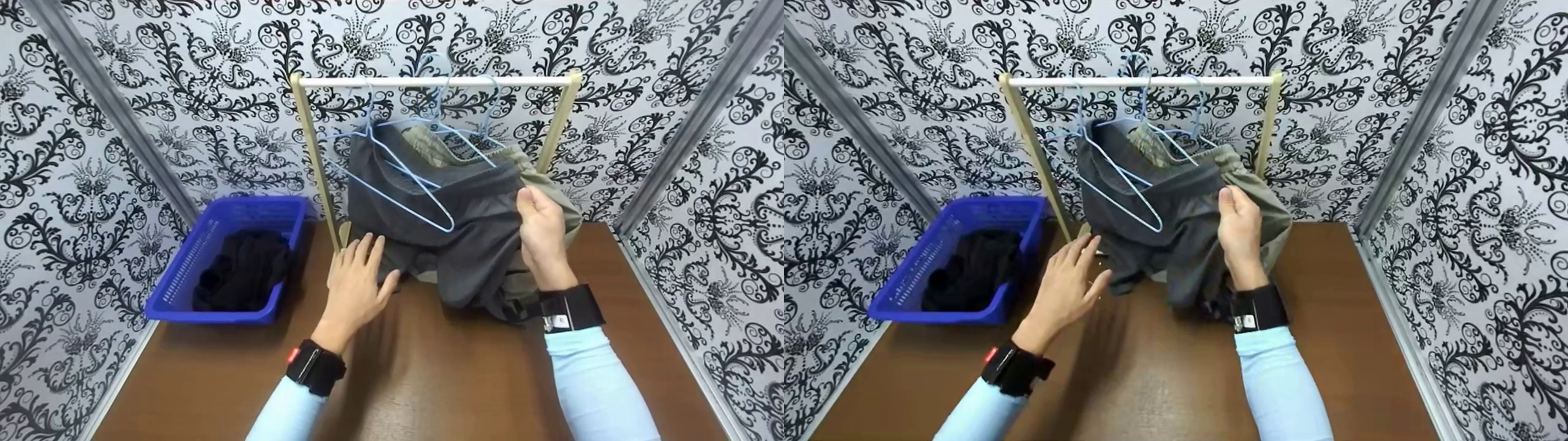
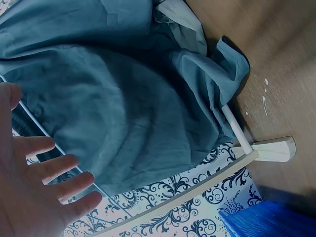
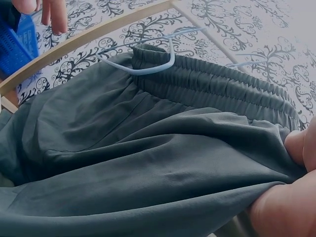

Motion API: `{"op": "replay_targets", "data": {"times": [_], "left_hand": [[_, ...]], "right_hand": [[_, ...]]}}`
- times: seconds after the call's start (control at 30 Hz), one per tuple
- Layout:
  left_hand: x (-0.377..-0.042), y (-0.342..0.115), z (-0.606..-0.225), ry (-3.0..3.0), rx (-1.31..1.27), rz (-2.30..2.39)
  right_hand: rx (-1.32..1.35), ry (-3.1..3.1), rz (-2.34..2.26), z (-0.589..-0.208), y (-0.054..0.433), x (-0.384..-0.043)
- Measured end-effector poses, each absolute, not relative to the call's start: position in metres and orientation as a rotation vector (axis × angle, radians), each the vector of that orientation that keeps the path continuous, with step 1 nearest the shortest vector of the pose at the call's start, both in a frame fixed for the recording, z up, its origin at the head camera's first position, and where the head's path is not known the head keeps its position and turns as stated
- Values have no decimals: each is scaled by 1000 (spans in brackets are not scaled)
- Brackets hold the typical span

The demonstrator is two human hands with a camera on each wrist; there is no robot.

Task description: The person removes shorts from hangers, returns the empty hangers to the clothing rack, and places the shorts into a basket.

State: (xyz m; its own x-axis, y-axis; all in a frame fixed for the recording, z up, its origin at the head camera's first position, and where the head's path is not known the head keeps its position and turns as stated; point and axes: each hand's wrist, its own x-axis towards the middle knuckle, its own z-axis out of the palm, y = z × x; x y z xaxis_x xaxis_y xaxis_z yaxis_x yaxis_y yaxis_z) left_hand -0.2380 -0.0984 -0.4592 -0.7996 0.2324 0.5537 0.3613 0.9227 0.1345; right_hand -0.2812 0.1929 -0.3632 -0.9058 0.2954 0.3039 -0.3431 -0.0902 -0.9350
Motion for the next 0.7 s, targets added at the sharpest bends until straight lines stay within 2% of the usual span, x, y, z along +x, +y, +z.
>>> {"op": "replay_targets", "data": {"times": [0.7], "left_hand": [[-236, -98, -462, -2506, -433, -314]], "right_hand": [[16, -1603, 2155, -404, 218, -269]]}}
